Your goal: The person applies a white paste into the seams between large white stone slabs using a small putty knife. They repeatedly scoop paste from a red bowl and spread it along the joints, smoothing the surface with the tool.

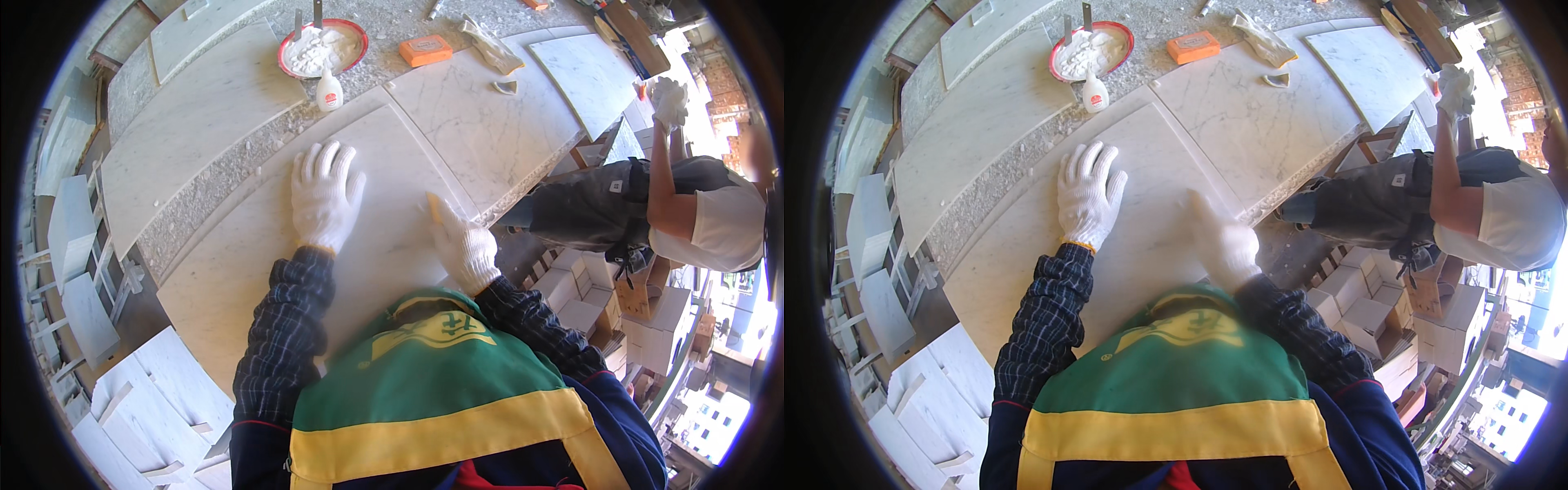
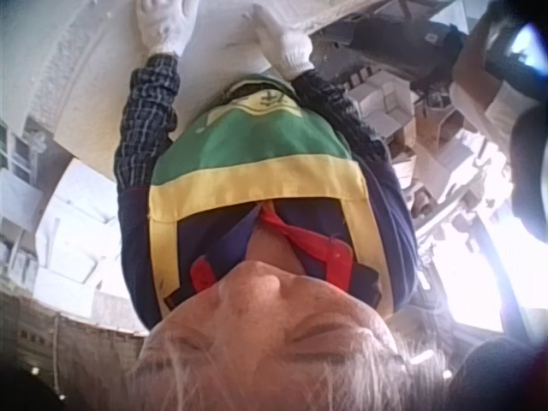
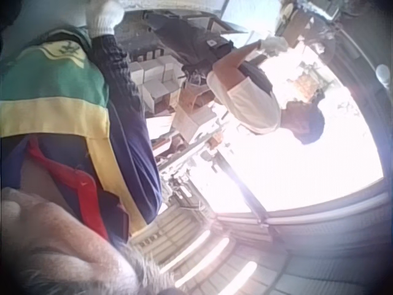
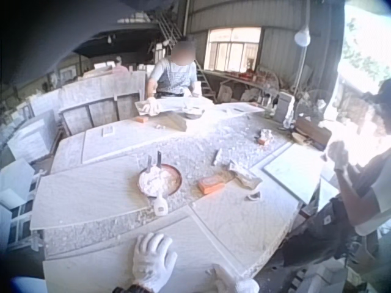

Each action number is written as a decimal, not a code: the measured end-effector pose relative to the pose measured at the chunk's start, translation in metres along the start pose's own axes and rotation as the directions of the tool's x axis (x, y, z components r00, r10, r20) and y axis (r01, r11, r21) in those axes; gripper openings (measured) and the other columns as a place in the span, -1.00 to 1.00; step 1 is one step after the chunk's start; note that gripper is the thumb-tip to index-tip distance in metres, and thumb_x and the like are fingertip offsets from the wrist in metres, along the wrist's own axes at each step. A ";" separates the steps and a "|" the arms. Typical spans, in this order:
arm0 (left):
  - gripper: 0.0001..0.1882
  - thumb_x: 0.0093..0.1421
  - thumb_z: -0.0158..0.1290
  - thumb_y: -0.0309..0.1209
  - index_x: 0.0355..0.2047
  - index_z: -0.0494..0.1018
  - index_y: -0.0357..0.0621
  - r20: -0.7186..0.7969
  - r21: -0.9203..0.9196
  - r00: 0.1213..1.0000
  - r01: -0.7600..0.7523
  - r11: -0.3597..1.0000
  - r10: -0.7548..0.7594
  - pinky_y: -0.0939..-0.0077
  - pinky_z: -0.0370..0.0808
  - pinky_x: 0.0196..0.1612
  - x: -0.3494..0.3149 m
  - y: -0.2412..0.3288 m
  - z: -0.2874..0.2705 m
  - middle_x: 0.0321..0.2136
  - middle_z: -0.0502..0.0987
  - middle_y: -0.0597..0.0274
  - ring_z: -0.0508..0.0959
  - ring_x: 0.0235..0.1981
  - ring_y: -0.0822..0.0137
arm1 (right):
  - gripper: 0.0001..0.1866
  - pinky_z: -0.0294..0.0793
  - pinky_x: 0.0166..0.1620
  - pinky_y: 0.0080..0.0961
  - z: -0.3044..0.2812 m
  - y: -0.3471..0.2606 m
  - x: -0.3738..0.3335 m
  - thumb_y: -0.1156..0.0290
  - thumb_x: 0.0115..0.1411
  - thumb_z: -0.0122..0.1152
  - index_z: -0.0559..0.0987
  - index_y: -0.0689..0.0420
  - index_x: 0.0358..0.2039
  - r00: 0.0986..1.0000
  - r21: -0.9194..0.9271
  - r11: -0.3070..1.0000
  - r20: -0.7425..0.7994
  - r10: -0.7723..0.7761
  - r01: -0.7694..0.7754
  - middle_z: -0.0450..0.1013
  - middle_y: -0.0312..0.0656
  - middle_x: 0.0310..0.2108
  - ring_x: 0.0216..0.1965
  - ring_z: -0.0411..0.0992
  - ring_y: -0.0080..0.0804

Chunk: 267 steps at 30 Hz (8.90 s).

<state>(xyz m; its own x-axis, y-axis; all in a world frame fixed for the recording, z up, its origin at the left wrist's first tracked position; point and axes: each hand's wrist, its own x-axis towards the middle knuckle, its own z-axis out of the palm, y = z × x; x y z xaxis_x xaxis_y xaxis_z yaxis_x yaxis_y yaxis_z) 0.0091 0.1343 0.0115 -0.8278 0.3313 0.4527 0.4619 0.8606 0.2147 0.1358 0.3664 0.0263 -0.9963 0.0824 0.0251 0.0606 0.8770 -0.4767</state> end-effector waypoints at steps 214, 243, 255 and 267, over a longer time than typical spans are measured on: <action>-0.49 0.23 0.40 -0.19 0.10 0.56 -0.13 0.148 -0.662 0.785 0.530 0.529 -0.601 0.31 0.52 0.14 -0.034 -0.072 -0.042 -0.01 0.65 0.17 0.60 0.03 0.31 | -0.64 0.38 -0.38 -0.69 -0.030 -0.061 -0.067 0.47 0.39 0.20 0.64 0.34 0.14 0.878 0.630 0.619 0.261 0.401 -0.470 0.53 -0.31 -0.37 -0.47 0.37 -0.65; -0.54 0.22 0.39 -0.13 0.03 0.58 -0.05 0.167 -0.589 0.818 0.530 0.610 -0.550 0.29 0.55 0.05 -0.031 -0.075 -0.042 -0.05 0.66 0.18 0.62 -0.04 0.30 | -0.61 0.43 -0.44 -0.65 -0.017 -0.070 -0.066 0.38 0.33 0.20 0.70 0.23 0.10 0.907 0.532 0.735 0.269 0.325 -0.421 0.55 -0.33 -0.45 -0.53 0.38 -0.67; -0.56 0.24 0.37 -0.15 0.02 0.58 -0.08 0.157 -0.586 0.822 0.523 0.619 -0.547 0.27 0.54 0.06 -0.030 -0.070 -0.048 -0.05 0.66 0.16 0.63 -0.02 0.23 | -0.61 0.48 -0.40 -0.64 -0.014 -0.075 -0.065 0.36 0.33 0.19 0.70 0.19 0.11 0.958 0.549 0.785 0.178 0.227 -0.288 0.63 -0.25 -0.39 -0.51 0.44 -0.65; -0.54 0.24 0.39 -0.15 0.03 0.59 -0.12 0.007 -0.637 0.827 0.437 0.635 -0.562 0.29 0.53 0.07 -0.036 -0.077 -0.036 -0.04 0.65 0.17 0.60 -0.03 0.28 | -0.63 0.46 -0.38 -0.65 -0.018 -0.071 -0.007 0.44 0.39 0.15 0.67 0.26 0.14 0.942 0.635 0.696 0.198 0.272 -0.335 0.56 -0.30 -0.42 -0.49 0.42 -0.62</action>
<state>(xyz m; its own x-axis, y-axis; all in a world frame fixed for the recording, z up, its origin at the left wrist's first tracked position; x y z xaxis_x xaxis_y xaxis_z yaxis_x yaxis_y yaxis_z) 0.0151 0.0422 0.0094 -0.9466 -0.2071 0.2473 0.1339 0.4451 0.8854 0.1400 0.3122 0.0754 -0.9338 0.2227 -0.2799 0.3366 0.2819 -0.8985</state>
